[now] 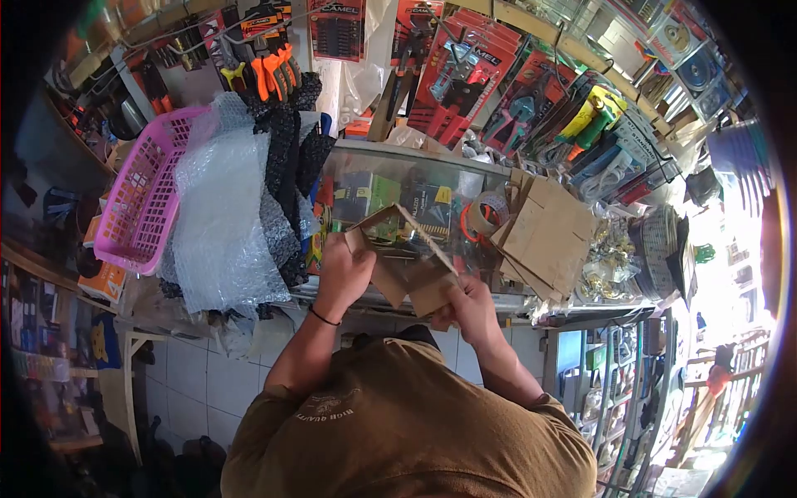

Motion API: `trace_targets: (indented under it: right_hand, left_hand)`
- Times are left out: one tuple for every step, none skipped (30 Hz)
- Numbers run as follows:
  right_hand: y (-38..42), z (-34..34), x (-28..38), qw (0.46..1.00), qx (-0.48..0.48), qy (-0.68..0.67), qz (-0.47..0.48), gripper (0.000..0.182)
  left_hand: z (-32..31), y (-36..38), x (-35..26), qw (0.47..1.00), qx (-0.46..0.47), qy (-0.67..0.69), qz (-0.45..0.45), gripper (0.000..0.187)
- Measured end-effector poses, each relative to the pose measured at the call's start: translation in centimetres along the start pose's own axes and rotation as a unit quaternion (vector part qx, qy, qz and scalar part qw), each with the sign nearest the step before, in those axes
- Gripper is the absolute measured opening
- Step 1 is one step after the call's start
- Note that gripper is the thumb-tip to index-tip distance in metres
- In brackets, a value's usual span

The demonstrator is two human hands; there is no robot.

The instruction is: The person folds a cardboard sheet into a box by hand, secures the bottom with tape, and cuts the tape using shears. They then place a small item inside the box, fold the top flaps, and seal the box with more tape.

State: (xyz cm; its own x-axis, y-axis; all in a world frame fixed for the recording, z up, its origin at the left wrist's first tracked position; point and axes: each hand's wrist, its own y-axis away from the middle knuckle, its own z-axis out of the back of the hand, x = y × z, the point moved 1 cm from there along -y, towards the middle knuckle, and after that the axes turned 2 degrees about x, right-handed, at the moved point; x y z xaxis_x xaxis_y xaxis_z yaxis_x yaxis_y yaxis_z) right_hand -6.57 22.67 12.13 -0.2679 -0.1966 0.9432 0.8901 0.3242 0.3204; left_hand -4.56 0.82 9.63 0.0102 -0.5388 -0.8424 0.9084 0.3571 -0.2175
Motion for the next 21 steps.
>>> trace_targets:
  right_hand:
    - [0.3,-0.3,-0.2,0.99,0.04,-0.113,-0.069,0.013]
    - [0.6,-0.5,-0.4,0.962,0.08,-0.224,-0.136,0.016]
    - [0.7,-0.7,-0.7,0.961,0.081,-0.227,-0.136,0.016]
    - [1.0,-1.0,-1.3,0.947,0.11,-0.243,-0.179,0.017]
    - [1.2,-1.2,-1.8,0.93,0.139,-0.258,-0.222,0.018]
    - [1.4,-1.4,-2.1,0.93,0.14,-0.258,-0.222,0.018]
    - [1.5,-1.6,-2.3,0.929,0.159,-0.245,-0.227,0.02]
    - [1.6,-1.8,-2.4,0.928,0.177,-0.231,-0.233,0.023]
    - [1.7,-2.1,-2.2,0.928,0.179,-0.23,-0.231,0.023]
    - [1.9,-2.3,-1.8,0.952,0.172,-0.167,-0.192,0.02]
    - [1.9,-2.5,-1.5,0.97,0.163,-0.102,-0.151,0.019]
    - [1.7,-2.8,-2.3,0.97,0.164,-0.101,-0.148,0.019]
    - [1.1,-2.9,-3.6,0.997,0.059,0.028,0.035,0.022]
    - [0.8,-3.0,-4.0,0.963,-0.051,0.153,0.216,0.029]
    - [0.9,-2.9,-3.3,0.954,-0.072,0.207,0.204,0.041]
    - [0.6,-3.1,-2.7,0.953,-0.073,0.207,0.207,0.041]
    - [0.2,-3.4,-2.2,0.964,-0.075,0.157,0.202,0.042]
    - [-0.1,-3.6,-1.9,0.972,-0.076,0.107,0.196,0.044]
    - [-0.6,-3.6,-2.1,0.971,-0.078,0.107,0.197,0.044]
    - [-1.4,-3.5,-2.7,0.969,-0.068,0.111,0.209,0.042]
    - [-1.9,-3.4,-2.9,0.967,-0.058,0.116,0.221,0.041]
  left_hand:
    - [0.1,0.1,0.1,0.998,-0.04,-0.032,-0.039,0.021]
    - [0.3,0.2,0.2,0.998,-0.04,-0.035,-0.04,0.021]
    - [0.8,0.3,-0.4,0.997,-0.023,-0.053,-0.041,0.021]
    - [1.1,0.4,-0.7,0.997,-0.005,-0.07,-0.041,0.022]
    - [1.1,0.2,-0.3,0.997,-0.005,-0.071,-0.041,0.022]
    - [1.2,-0.2,0.2,0.994,0.012,-0.108,-0.024,0.023]
    - [1.4,-0.7,0.4,0.989,0.029,-0.145,-0.007,0.025]
    - [1.6,-1.0,0.2,0.989,0.026,-0.146,-0.006,0.025]
    - [2.2,-1.3,-1.1,0.984,0.057,-0.168,0.036,0.028]
    - [2.8,-1.7,-2.1,0.975,0.088,-0.188,0.077,0.03]
    - [3.3,-2.0,-2.5,0.976,0.084,-0.188,0.075,0.03]
    - [3.6,-2.3,-2.8,0.968,0.114,-0.21,0.072,0.03]
    - [3.8,-2.6,-3.1,0.96,0.143,-0.231,0.068,0.031]
    - [3.9,-2.8,-3.5,0.961,0.14,-0.231,0.065,0.031]
    - [3.8,-3.0,-3.9,0.955,0.154,-0.245,0.068,0.032]
    - [3.8,-3.1,-4.1,0.948,0.17,-0.259,0.071,0.033]
    - [3.2,-3.3,-3.3,0.944,0.174,-0.269,0.072,0.036]
    - [3.0,-3.4,-3.1,0.945,0.174,-0.269,0.07,0.036]
    - [2.9,-3.4,-3.0,0.948,0.172,-0.257,0.071,0.035]
    - [2.7,-3.4,-2.8,0.952,0.17,-0.245,0.071,0.035]
    - [2.6,-3.5,-2.3,0.952,0.17,-0.245,0.068,0.035]
